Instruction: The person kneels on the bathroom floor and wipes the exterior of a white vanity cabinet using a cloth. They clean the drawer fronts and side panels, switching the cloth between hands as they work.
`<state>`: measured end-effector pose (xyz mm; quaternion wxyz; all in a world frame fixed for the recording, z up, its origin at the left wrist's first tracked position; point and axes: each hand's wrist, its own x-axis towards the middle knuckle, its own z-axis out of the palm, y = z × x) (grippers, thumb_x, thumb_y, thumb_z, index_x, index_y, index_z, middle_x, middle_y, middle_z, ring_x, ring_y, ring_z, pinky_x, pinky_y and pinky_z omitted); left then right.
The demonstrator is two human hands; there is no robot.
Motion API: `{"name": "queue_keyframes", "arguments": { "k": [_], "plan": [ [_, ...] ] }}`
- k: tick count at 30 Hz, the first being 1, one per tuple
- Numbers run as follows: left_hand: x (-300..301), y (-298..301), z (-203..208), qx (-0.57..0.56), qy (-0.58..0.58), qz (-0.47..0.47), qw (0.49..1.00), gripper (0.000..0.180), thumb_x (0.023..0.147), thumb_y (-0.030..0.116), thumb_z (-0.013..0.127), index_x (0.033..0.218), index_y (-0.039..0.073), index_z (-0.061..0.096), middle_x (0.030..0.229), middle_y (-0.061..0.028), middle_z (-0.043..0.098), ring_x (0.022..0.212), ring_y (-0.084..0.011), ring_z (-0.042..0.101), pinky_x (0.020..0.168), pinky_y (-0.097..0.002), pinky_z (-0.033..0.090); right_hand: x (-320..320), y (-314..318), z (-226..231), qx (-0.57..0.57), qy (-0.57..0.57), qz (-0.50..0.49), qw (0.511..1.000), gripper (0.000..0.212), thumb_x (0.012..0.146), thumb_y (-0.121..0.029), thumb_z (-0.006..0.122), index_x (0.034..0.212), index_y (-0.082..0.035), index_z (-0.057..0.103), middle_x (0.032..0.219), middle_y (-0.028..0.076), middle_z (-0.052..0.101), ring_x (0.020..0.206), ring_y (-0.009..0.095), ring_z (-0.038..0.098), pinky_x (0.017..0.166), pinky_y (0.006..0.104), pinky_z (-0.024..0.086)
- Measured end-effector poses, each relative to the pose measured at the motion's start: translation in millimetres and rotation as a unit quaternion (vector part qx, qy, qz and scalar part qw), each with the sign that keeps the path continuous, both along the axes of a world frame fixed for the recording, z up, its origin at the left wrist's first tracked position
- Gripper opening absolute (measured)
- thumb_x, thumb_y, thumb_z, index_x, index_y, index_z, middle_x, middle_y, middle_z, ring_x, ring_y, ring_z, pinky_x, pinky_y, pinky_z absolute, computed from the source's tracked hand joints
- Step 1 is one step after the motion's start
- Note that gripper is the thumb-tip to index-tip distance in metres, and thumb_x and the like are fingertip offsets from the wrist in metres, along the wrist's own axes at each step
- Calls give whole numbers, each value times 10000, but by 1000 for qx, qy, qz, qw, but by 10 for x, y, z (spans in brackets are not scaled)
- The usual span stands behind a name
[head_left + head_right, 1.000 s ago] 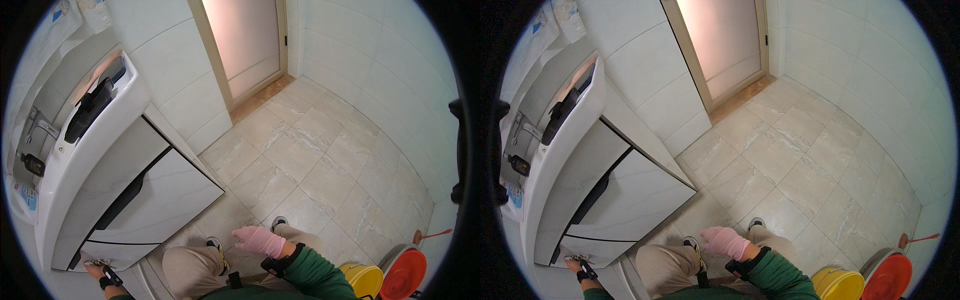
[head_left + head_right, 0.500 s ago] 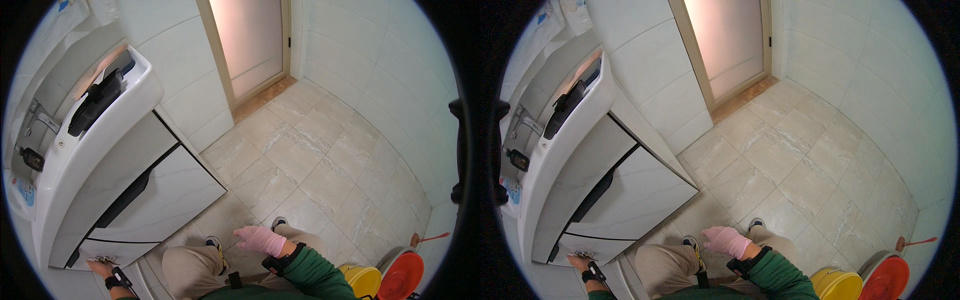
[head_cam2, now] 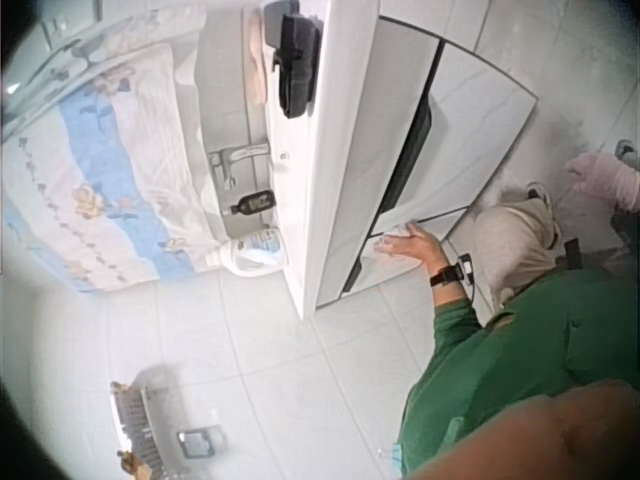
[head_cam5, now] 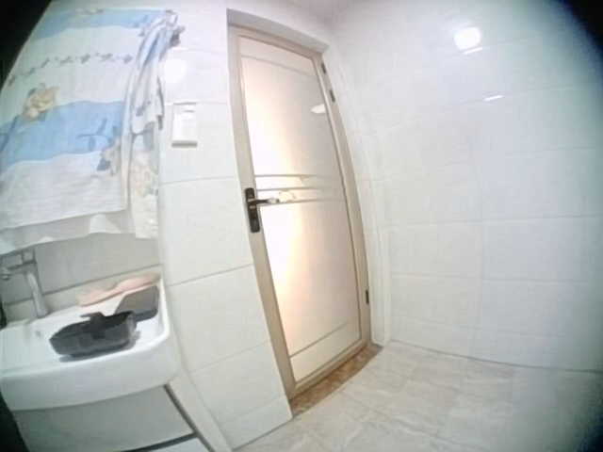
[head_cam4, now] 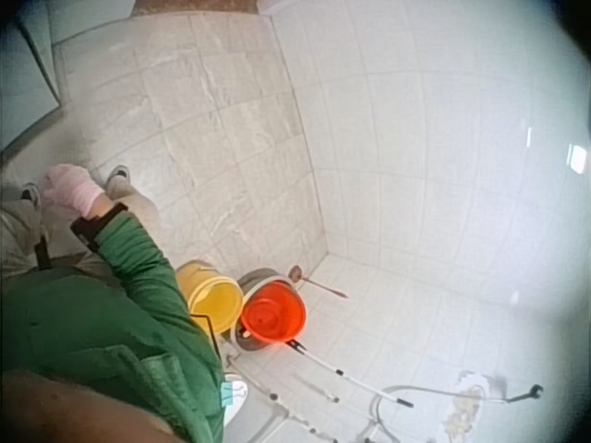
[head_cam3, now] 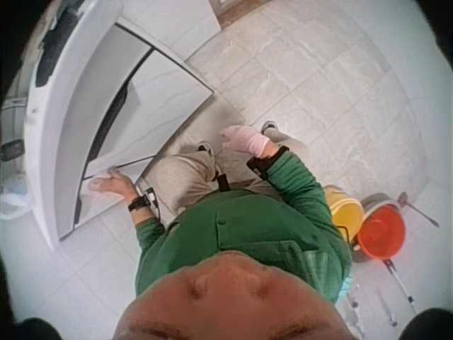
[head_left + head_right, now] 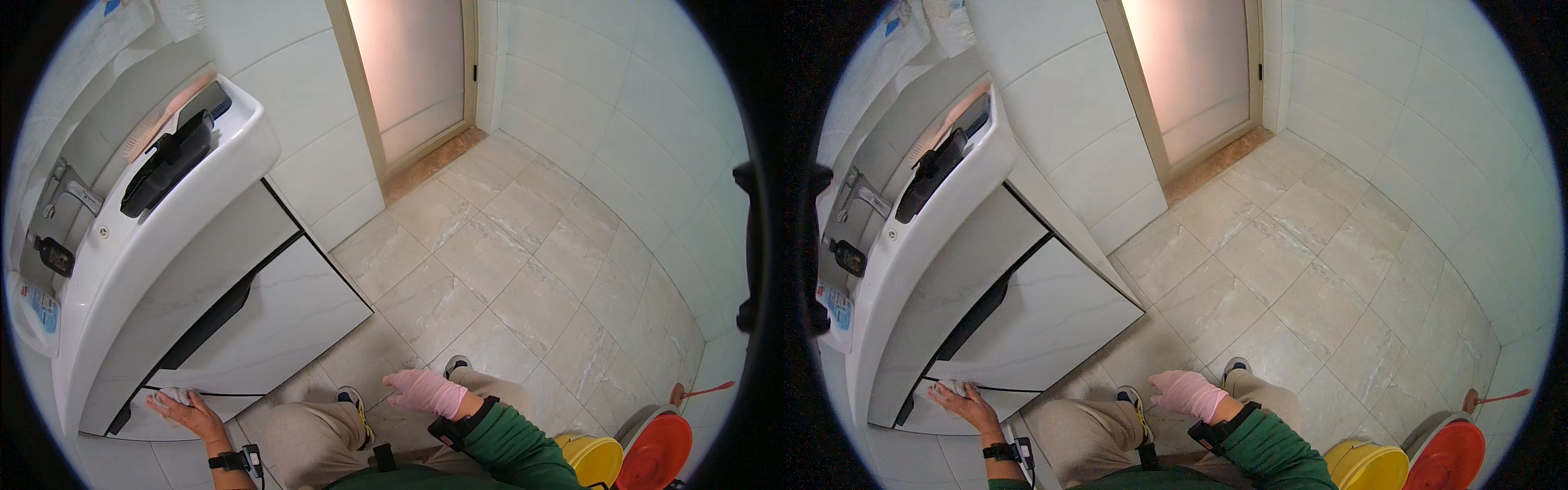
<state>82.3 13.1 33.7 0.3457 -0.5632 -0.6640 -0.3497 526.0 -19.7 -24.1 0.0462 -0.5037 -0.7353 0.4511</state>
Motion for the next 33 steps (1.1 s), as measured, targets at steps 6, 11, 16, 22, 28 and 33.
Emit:
{"name": "queue_keyframes", "arguments": {
  "k": [6, 11, 16, 22, 28, 33],
  "plan": [
    [-40, -51, -107, -96, 163, -62, 980, 658, 862, -25, 596, 1447, 84, 316, 1536, -218, 214, 1422, -434, 199, 1149, -509, 203, 1, -2, -13, -5, 1, 6, 1000, 456, 904, -325, 555, 1262, -42, 539, 1176, 205, 623, 1106, 372, 584, 925, 440, 473],
    [48, 59, -195, -158, 300, -157, 927, 421, 883, 32, 550, 1300, 89, 537, 1481, -151, 365, 1384, -443, 285, 1119, -581, 240, 2, -11, -32, 0, -3, 4, 1000, 443, 909, -322, 558, 1250, -39, 543, 1183, 197, 621, 1110, 371, 582, 929, 438, 472],
    [423, 257, 3, -188, 367, -258, 873, 319, 894, 96, 514, 1194, 107, 623, 1426, -94, 456, 1346, -362, 374, 1092, -574, 296, 0, -11, -28, -11, -16, 4, 1000, 435, 912, -326, 562, 1243, -45, 548, 1180, 195, 623, 1112, 369, 582, 926, 441, 475],
    [1183, 550, 272, -206, 349, -379, 832, 338, 855, 85, 540, 1181, 86, 629, 1411, -82, 479, 1340, -323, 389, 1101, -529, 308, -1, -8, -57, -2, -21, 2, 1000, 412, 907, -329, 564, 1213, -54, 564, 1159, 190, 630, 1099, 368, 588, 910, 447, 482],
    [2162, 903, 420, -201, 344, -452, 798, 373, 819, 62, 542, 1183, 38, 619, 1427, -93, 465, 1349, -303, 383, 1125, -476, 301, 9, -13, -146, 18, -23, 0, 1000, 387, 892, -343, 576, 1150, -54, 586, 1095, 180, 648, 1058, 363, 605, 879, 450, 490],
    [2707, 1135, 384, -197, 326, -498, 779, 377, 807, 57, 542, 1174, 16, 618, 1433, -102, 455, 1357, -309, 373, 1139, -478, 279, 31, 22, -211, 30, -38, 7, 999, 347, 876, -343, 600, 1067, -53, 611, 1033, 170, 659, 1019, 356, 620, 846, 451, 503]
  ]
}}
